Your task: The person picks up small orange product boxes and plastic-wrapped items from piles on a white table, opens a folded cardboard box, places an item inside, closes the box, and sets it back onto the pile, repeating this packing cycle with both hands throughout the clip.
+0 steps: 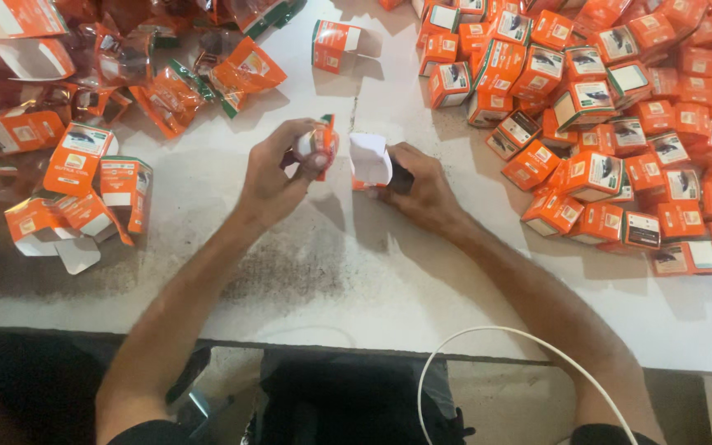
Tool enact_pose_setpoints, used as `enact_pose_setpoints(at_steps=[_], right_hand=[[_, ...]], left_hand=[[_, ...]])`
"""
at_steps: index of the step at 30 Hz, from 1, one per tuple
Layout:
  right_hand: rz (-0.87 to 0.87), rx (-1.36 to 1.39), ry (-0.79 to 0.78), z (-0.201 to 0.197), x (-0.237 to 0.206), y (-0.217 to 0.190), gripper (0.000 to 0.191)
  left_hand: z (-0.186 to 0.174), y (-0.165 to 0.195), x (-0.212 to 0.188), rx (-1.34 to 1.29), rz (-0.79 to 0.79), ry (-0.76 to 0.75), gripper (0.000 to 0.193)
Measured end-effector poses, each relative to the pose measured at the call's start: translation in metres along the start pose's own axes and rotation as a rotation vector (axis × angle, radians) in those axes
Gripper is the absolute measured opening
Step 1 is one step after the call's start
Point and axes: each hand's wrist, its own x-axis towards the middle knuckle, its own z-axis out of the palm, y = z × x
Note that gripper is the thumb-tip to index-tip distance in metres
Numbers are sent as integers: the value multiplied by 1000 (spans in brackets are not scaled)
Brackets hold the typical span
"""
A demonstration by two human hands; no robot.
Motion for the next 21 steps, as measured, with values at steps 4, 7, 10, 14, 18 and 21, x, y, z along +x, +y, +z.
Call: enact_pose_setpoints(at_steps=[4,7,10,14,18,21], right_hand=[[137,37,8,4,0,4,40],[120,22,6,4,0,7,38],[3,6,5,0,0,7,45],[-87,-63,15,-2,3,-1,51],[-68,-96,-19,-3,4,-9,43],[-56,-110,-5,-3,5,-14,45]], left_hand=[[29,21,-7,175,577,92,38],[40,25,-1,331,603,12,41],[41,26,3,552,557,-46,40],[48,29,1,624,410,112,20],[62,29,5,422,182,149,22],[67,19,19,81,-122,170,38]])
